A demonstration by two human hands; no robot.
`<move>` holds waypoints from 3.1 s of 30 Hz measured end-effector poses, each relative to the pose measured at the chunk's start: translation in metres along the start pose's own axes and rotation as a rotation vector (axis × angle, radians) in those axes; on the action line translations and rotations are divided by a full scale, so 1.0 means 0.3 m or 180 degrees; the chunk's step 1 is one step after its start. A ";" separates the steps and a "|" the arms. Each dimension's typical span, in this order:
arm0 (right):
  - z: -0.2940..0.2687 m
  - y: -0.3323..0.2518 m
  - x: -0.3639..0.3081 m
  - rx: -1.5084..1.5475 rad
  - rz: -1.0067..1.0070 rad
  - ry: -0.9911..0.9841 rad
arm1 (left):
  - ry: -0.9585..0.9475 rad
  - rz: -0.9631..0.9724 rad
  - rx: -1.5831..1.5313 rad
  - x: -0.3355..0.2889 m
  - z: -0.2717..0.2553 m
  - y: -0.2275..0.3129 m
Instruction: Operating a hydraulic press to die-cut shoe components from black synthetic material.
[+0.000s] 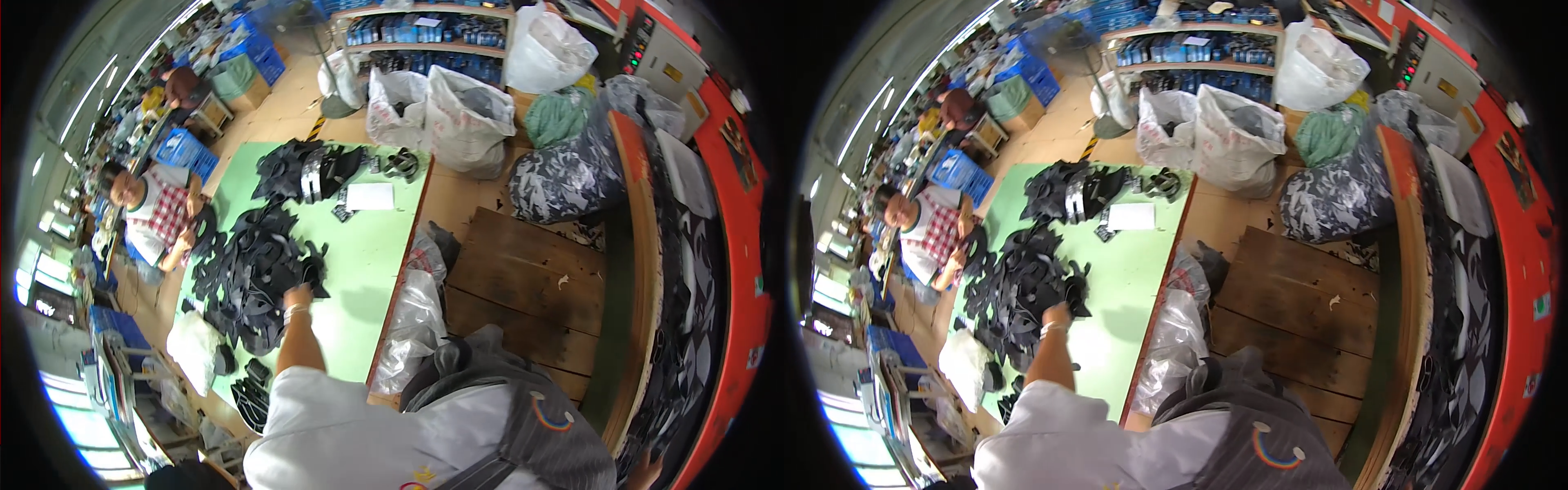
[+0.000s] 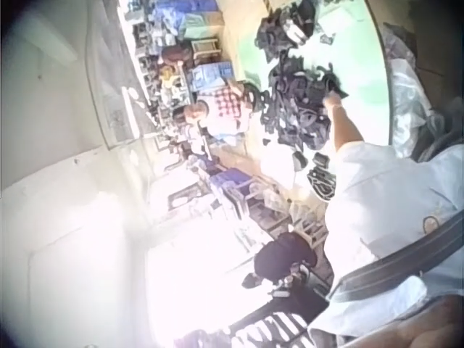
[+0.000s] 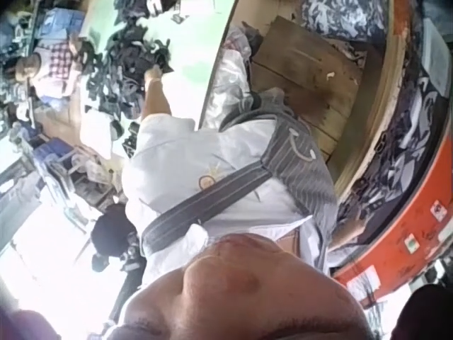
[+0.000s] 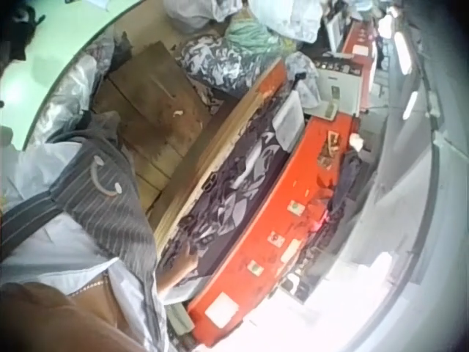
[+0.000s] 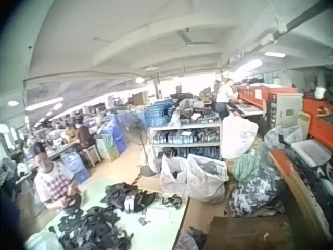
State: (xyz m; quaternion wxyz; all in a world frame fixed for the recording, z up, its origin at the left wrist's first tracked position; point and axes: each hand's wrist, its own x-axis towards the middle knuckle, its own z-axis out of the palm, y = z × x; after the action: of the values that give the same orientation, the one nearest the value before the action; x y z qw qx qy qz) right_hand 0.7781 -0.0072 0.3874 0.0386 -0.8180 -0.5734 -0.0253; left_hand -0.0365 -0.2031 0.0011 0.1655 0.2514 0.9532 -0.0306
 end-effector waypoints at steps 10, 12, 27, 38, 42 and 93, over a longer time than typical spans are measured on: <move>0.242 -0.008 -0.125 0.1107 0.0293 -0.0536 | -0.0362 0.2234 -0.2363 -0.274 -0.226 1.158; 0.292 -0.104 -0.075 0.0722 0.0104 -0.0809 | -0.0515 0.2432 -0.2617 -0.409 -0.396 1.201; 0.070 0.622 0.292 0.0260 0.0361 0.0048 | -0.1656 0.6925 -0.1821 -1.900 -0.291 3.144; 0.258 0.760 0.941 0.0242 -0.0739 0.0244 | -0.0473 0.7211 -0.0861 -2.037 -0.037 3.268; 0.336 0.721 1.120 0.0200 -0.0779 0.0064 | -0.0658 0.7148 -0.1098 -2.030 -0.049 3.267; 0.483 1.141 1.028 0.1541 0.0924 0.0863 | -0.0736 0.6846 -0.1485 -2.044 -0.001 3.327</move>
State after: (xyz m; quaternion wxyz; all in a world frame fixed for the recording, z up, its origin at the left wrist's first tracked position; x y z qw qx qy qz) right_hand 1.2045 0.1787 0.2577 0.3116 -0.8475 -0.4297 0.0089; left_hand 0.9541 0.3795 0.2289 0.2372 0.9068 0.1987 0.2863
